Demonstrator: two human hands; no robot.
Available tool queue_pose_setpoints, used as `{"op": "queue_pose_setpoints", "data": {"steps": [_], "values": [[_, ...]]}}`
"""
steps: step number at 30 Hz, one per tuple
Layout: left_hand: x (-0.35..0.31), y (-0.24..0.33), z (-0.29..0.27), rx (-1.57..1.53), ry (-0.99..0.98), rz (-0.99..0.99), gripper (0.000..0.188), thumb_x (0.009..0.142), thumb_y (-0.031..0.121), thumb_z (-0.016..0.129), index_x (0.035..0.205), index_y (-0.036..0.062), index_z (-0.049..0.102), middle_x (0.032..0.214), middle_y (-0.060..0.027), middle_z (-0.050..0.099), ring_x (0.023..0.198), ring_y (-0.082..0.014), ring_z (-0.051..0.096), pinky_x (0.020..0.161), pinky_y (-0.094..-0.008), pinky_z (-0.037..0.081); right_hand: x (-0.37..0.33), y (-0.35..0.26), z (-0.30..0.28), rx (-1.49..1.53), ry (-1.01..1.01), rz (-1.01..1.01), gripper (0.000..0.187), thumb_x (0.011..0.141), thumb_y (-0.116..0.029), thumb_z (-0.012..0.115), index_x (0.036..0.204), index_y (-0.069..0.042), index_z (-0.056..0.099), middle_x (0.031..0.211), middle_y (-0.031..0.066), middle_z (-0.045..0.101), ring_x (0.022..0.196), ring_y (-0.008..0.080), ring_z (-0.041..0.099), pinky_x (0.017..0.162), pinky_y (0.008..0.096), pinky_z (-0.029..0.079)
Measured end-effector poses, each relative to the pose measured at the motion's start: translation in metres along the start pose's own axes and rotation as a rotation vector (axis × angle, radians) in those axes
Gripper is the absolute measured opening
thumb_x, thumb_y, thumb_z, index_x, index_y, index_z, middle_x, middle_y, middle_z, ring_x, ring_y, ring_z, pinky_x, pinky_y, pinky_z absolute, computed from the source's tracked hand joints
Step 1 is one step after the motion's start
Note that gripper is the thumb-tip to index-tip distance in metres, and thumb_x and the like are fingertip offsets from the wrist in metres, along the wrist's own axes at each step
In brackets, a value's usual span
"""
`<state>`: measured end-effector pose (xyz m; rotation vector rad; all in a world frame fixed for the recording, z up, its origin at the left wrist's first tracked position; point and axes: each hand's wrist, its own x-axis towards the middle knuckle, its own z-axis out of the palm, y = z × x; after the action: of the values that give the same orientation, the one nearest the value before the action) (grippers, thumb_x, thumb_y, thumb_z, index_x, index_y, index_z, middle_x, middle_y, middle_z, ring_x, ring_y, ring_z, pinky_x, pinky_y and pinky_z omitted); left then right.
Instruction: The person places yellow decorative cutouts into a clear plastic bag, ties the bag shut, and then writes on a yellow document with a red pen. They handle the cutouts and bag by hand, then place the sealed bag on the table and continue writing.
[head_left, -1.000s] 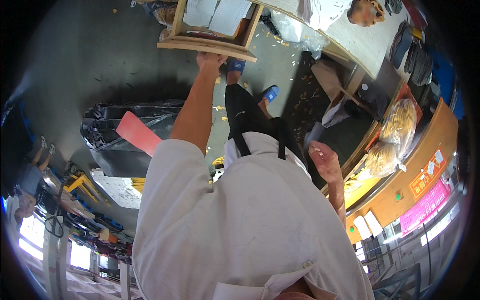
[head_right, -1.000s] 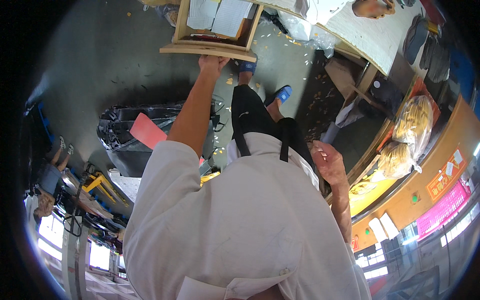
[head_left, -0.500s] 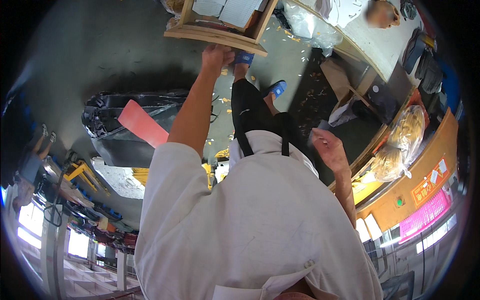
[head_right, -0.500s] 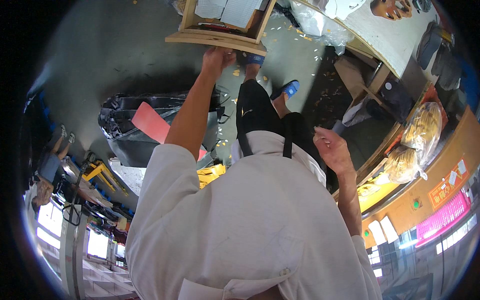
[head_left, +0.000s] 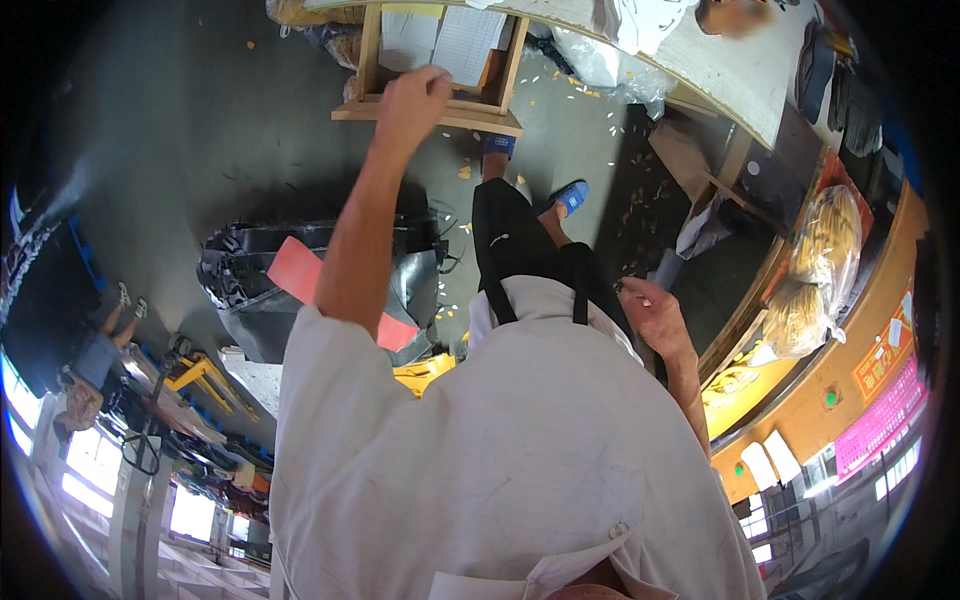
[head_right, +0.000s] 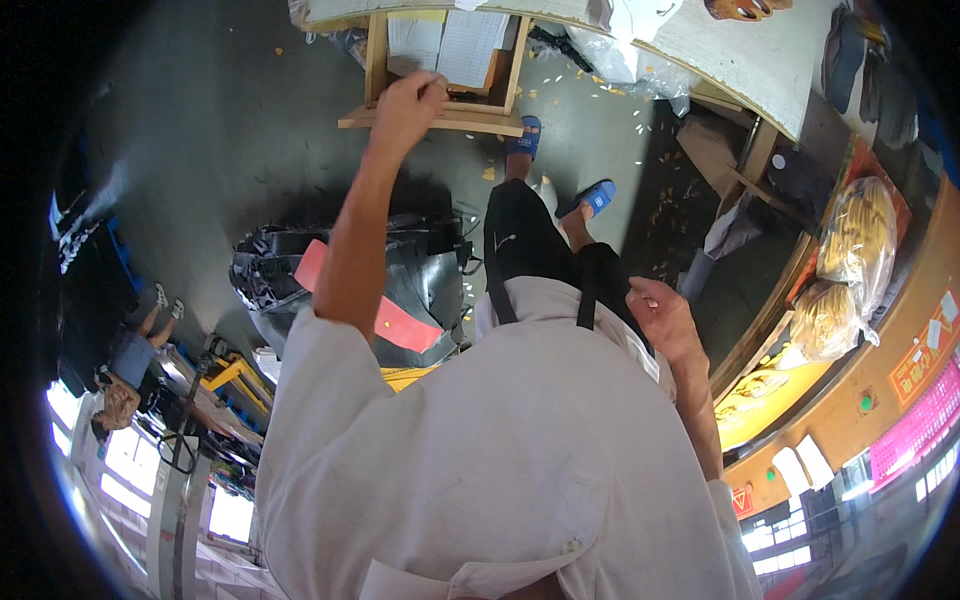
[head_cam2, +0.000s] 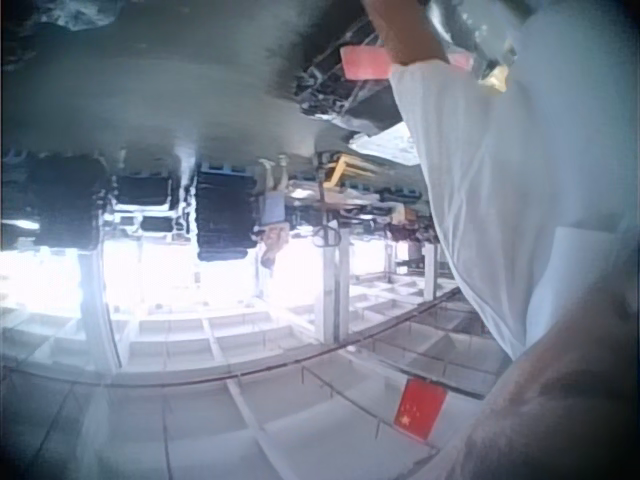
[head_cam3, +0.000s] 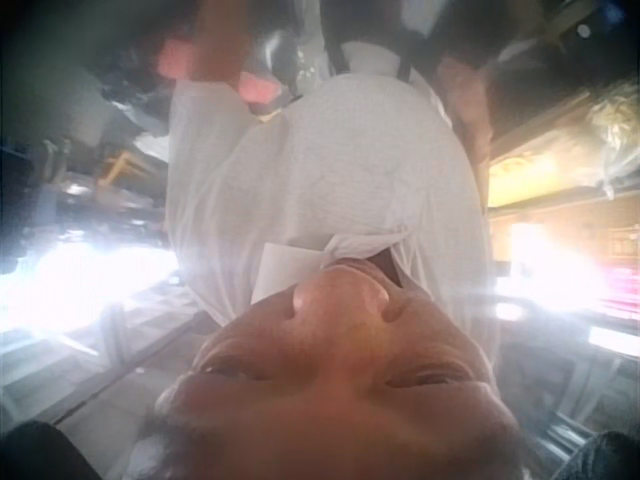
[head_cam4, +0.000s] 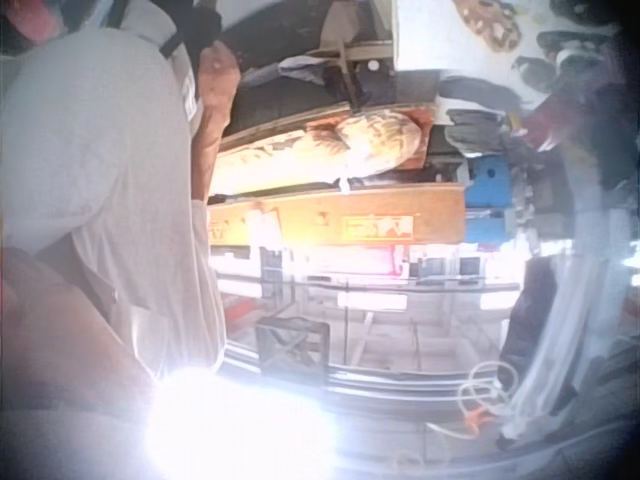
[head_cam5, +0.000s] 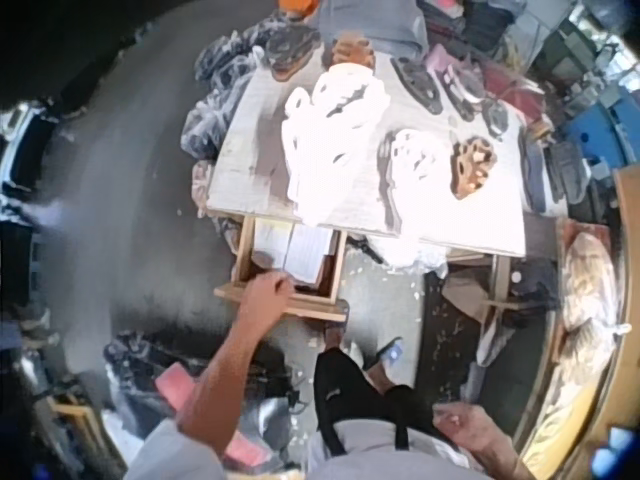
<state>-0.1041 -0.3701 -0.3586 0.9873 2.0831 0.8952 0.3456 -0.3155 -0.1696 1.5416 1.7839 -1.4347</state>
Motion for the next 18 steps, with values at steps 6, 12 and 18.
{"op": "queue_pose_setpoints", "data": {"steps": [6,12,18], "values": [[0.081,-0.069,0.022,0.887,-0.513,-0.108,0.026,0.097,0.024,0.062,0.109,0.0062,0.077,0.114,-0.02,0.074,0.105,-0.0412,0.071,0.089,-0.0506,0.057,-0.012,0.017,-0.004,0.077,0.045,0.091,0.031,0.097,-0.018,0.067,0.122,0.001,0.07,0.102,0.0166,0.075,0.096,0.0194,0.072,0.088,0.0321,0.056],[0.096,-0.076,0.037,0.841,-0.597,-0.228,0.037,0.097,0.037,0.064,0.118,0.0071,0.074,0.127,-0.0183,0.07,0.118,-0.0383,0.066,0.097,-0.0503,0.053,-0.022,0.035,-0.003,0.156,0.066,0.136,0.022,0.097,-0.014,0.066,0.112,0.002,0.069,0.091,0.0097,0.071,0.087,0.0132,0.066,0.082,0.0293,0.054],[0.092,-0.054,0.039,0.823,-0.649,-0.322,0.042,0.101,0.039,0.06,0.128,0.0092,0.071,0.137,-0.0151,0.066,0.128,-0.0345,0.062,0.103,-0.0484,0.051,-0.017,0.048,-0.003,0.194,0.014,0.132,0.029,0.097,-0.016,0.066,0.119,0.003,0.07,0.098,0.0126,0.074,0.094,0.0159,0.069,0.085,0.0294,0.054]]}}
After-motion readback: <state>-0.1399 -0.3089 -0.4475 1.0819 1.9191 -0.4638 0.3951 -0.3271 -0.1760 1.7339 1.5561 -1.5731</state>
